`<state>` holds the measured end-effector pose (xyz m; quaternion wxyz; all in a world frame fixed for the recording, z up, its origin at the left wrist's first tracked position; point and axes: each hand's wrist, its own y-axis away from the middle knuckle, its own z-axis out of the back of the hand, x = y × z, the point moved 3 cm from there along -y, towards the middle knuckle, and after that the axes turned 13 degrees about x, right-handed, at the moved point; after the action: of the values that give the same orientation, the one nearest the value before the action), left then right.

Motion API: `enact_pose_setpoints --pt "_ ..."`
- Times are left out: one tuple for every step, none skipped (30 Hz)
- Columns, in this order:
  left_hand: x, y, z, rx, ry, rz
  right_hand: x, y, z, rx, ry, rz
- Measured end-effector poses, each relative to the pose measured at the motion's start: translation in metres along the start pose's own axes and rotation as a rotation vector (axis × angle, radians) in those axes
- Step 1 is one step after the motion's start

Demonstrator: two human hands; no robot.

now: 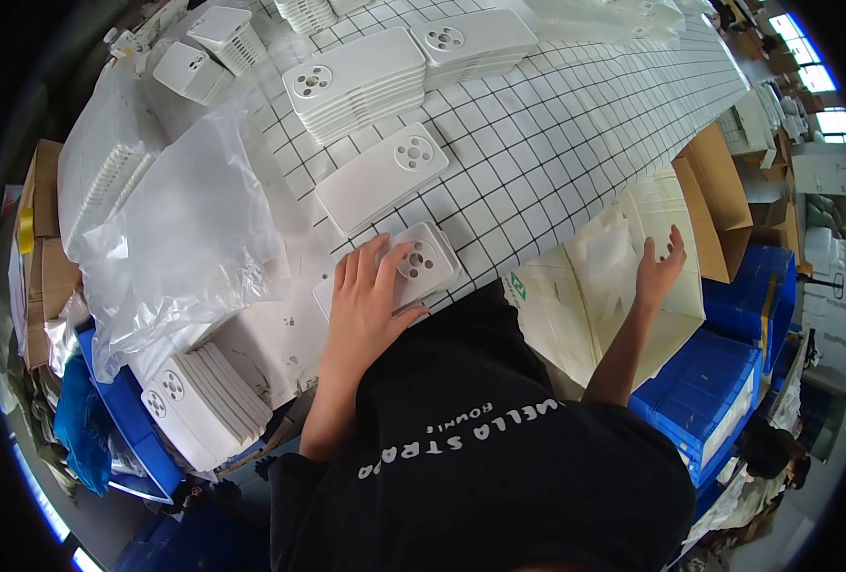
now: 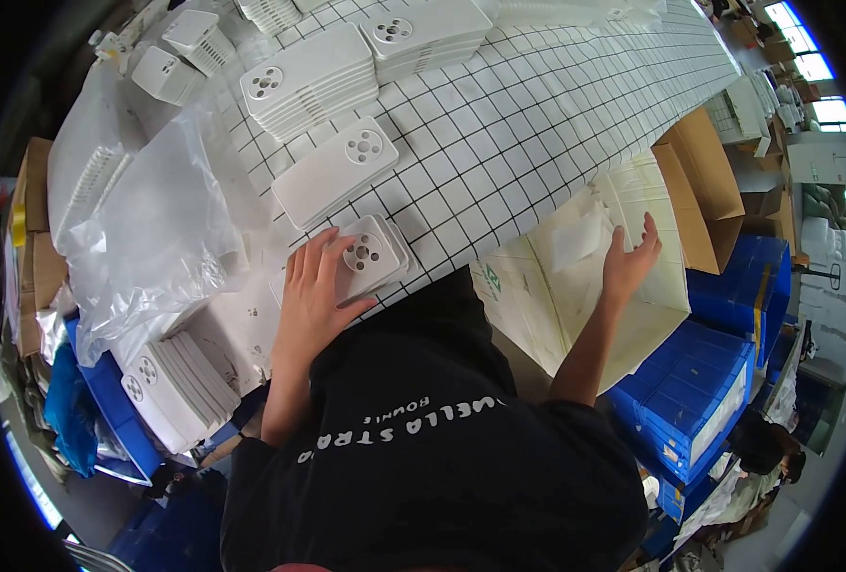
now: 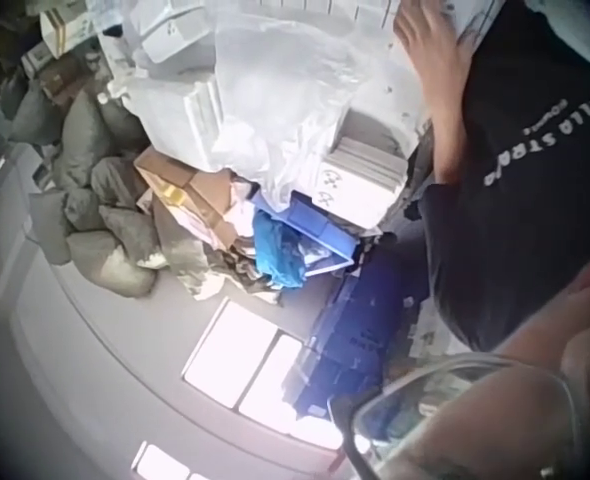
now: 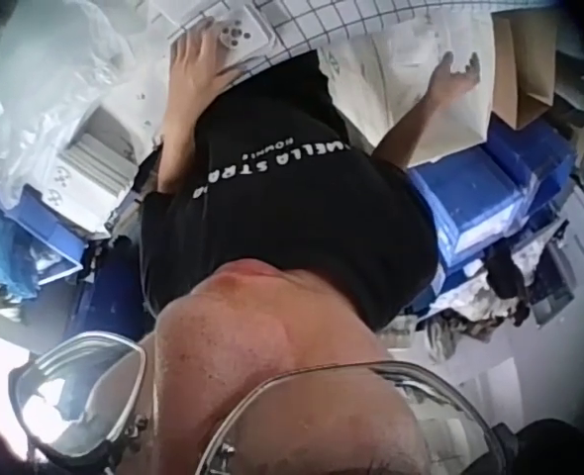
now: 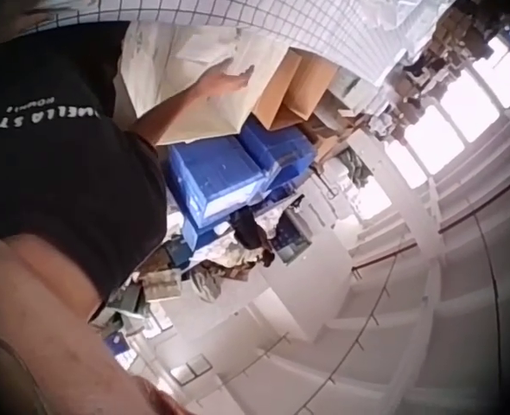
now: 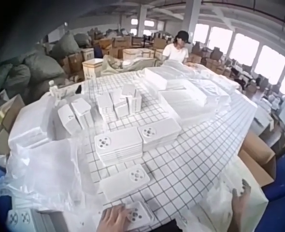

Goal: Organizing and placing small white plastic components into packaging boxes and trays.

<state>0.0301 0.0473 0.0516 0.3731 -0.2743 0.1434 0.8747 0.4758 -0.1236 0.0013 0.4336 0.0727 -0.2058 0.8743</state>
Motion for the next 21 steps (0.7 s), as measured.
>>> enact_pose_setpoints --pt "0.001 0.0 0.001 0.001 0.0 -0.003 0.022 -0.004 -0.001 0.109 -0.268 0.033" --pt "0.001 0.002 0.004 -0.02 0.035 0.004 0.05 -0.008 -0.003 0.217 -0.539 0.066" --pt "0.001 0.003 0.005 -0.037 0.069 0.004 0.091 -0.008 -0.006 0.325 -0.655 0.257" --pt "0.001 0.003 0.006 -0.055 0.101 0.003 0.13 -0.008 -0.015 0.453 -0.672 0.438" --pt "0.0 0.004 0.007 -0.056 0.095 -0.002 0.18 -0.001 -0.018 0.613 -0.733 0.574" --pt "-0.002 0.004 0.008 -0.053 0.088 -0.005 0.218 0.006 -0.024 0.758 -0.77 0.703" --pt "-0.004 0.003 0.009 -0.05 0.081 -0.007 0.251 0.011 -0.035 0.786 -0.771 0.882" --pt "-0.004 0.004 0.009 -0.054 0.074 0.001 0.28 0.014 -0.051 0.831 -0.694 0.958" --pt "-0.005 0.003 0.011 -0.061 0.064 0.0 0.302 0.015 -0.061 0.87 -0.616 1.032" --pt "-0.007 0.003 0.013 -0.092 0.045 -0.016 0.313 0.01 -0.067 0.86 -0.623 1.04" --pt "-0.007 0.002 0.015 -0.124 0.026 -0.03 0.326 0.006 -0.076 0.937 -0.581 1.072" --pt "-0.008 0.003 0.019 -0.158 0.007 -0.039 0.337 0.005 -0.082 1.015 -0.537 1.107" --pt "-0.009 0.002 0.022 -0.168 -0.002 -0.036 0.344 0.004 -0.085 1.093 -0.489 1.139" --pt "-0.008 0.004 0.025 -0.208 0.001 -0.033 0.35 0.006 -0.078 1.093 -0.491 1.156" --pt "-0.008 0.005 0.029 -0.246 0.005 -0.03 0.351 0.007 -0.065 1.053 -0.563 1.174" --pt "-0.01 0.007 0.032 -0.286 0.012 -0.024 0.351 0.01 -0.048 1.017 -0.633 1.192" --pt "-0.011 0.005 0.035 -0.297 0.013 -0.016 0.35 0.013 -0.036 0.98 -0.7 1.206" --pt "-0.015 0.001 0.042 -0.348 -0.065 -0.016 0.35 0.02 -0.028 0.986 -0.697 1.218" --pt "-0.02 -0.004 0.052 -0.393 -0.145 -0.021 0.35 0.026 -0.014 0.967 -0.821 1.261" --pt "-0.023 -0.007 0.057 -0.436 -0.225 -0.025 0.348 0.033 -0.003 0.946 -0.947 1.301" --pt "-0.021 -0.01 0.058 -0.437 -0.224 -0.029 0.345 0.039 0.007 0.917 -1.071 1.333"
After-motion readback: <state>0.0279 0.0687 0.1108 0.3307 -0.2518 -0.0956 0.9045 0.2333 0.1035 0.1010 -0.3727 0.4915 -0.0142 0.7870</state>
